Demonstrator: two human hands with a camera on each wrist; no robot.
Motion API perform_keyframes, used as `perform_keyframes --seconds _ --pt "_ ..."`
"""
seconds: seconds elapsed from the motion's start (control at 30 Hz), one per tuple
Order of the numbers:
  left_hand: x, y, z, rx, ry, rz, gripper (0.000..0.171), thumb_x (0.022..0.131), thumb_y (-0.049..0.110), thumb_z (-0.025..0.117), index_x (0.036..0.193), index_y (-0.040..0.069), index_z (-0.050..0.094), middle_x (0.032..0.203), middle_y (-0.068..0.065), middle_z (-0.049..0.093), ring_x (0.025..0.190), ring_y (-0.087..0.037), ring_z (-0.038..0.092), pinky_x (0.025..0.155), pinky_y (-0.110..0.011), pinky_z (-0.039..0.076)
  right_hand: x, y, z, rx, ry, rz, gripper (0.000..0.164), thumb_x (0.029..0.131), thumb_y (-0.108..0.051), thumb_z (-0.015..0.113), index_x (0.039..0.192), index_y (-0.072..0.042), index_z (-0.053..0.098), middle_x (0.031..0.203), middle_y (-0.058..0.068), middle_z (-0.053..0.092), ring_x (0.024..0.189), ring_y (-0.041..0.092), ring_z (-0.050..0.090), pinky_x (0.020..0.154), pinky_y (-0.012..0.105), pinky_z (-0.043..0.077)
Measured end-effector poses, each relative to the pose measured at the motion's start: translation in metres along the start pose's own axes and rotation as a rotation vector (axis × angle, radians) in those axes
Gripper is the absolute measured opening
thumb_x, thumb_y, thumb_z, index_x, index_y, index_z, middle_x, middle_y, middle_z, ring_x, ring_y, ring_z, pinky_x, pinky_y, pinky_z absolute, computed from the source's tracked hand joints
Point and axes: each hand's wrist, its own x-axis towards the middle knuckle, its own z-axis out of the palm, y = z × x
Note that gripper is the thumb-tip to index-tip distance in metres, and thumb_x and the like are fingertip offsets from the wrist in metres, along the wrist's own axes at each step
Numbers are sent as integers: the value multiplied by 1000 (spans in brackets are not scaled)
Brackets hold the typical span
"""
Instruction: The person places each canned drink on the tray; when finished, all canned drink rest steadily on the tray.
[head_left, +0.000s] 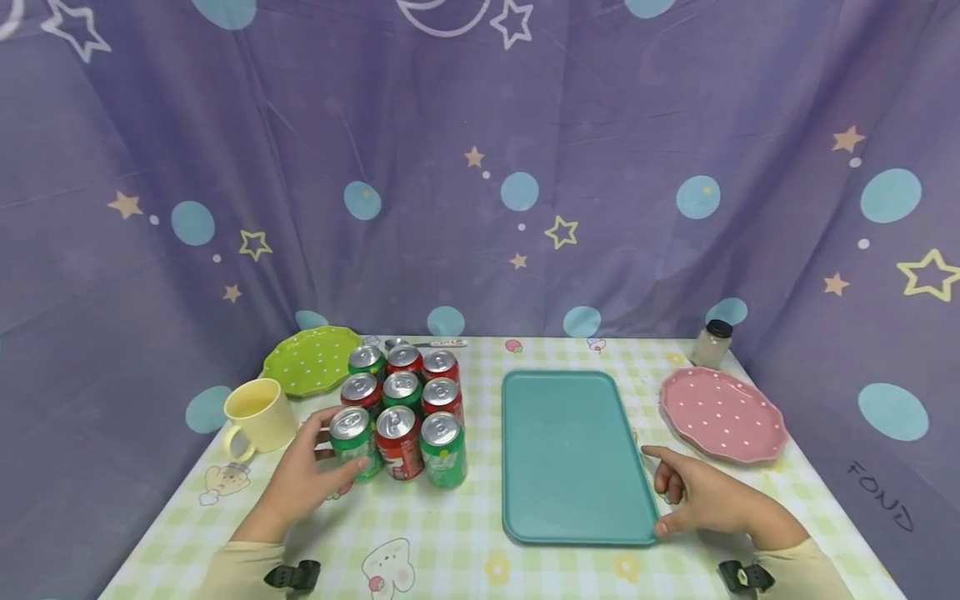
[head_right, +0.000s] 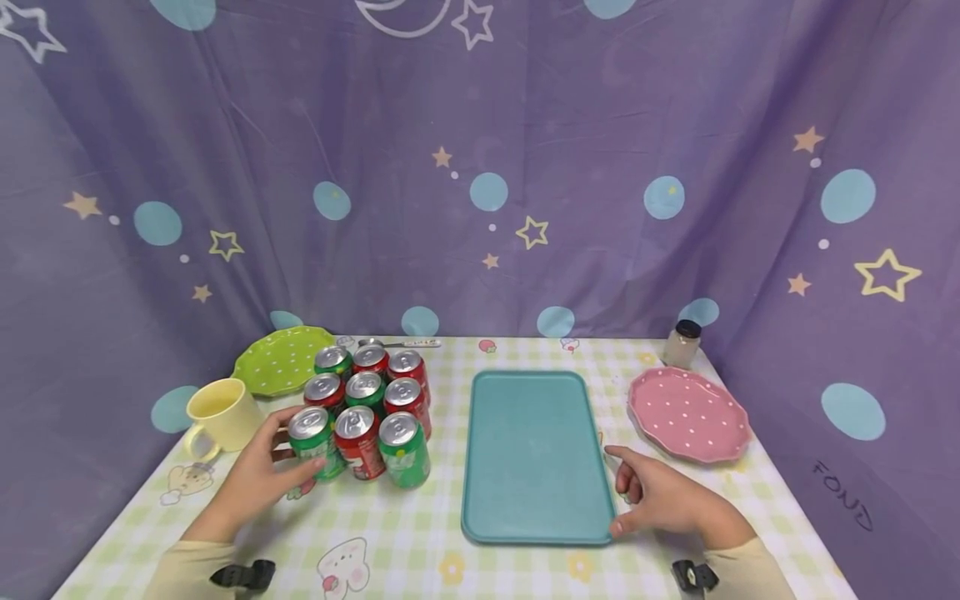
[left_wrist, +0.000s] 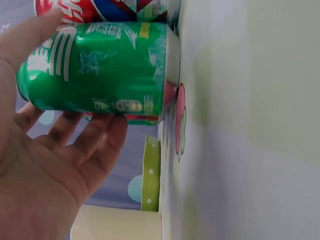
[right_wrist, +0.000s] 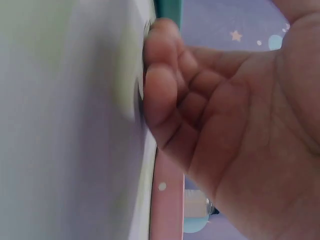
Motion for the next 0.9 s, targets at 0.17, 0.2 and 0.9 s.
perform_keyframes --seconds 0.17,0.2,0.9 --pt "2 -2 5 16 22 -6 80 87 31 89 151 16 44 137 -3 56 118 -24 55 90 -33 56 -1 1 -1 41 -33 -7 106 76 -22 96 153 15 31 98 14 56 82 18 56 70 30 51" --pt "2 -2 6 20 24 -7 80 87 31 89 151 16 44 137 -3 56 118 -24 55 90 -35 56 -1 1 -1 43 -39 -4 107 76 -22 96 153 15 31 98 14 56 82 18 55 70 30 50" --pt "-2 7 6 29 245 5 74 76 20 97 140 20 58 124 6 64 105 -10 59 76 -24 57 -2 2 0 76 -61 -1 112 74 -18 96 156 14 27 101 14 55 84 17 53 69 32 49"
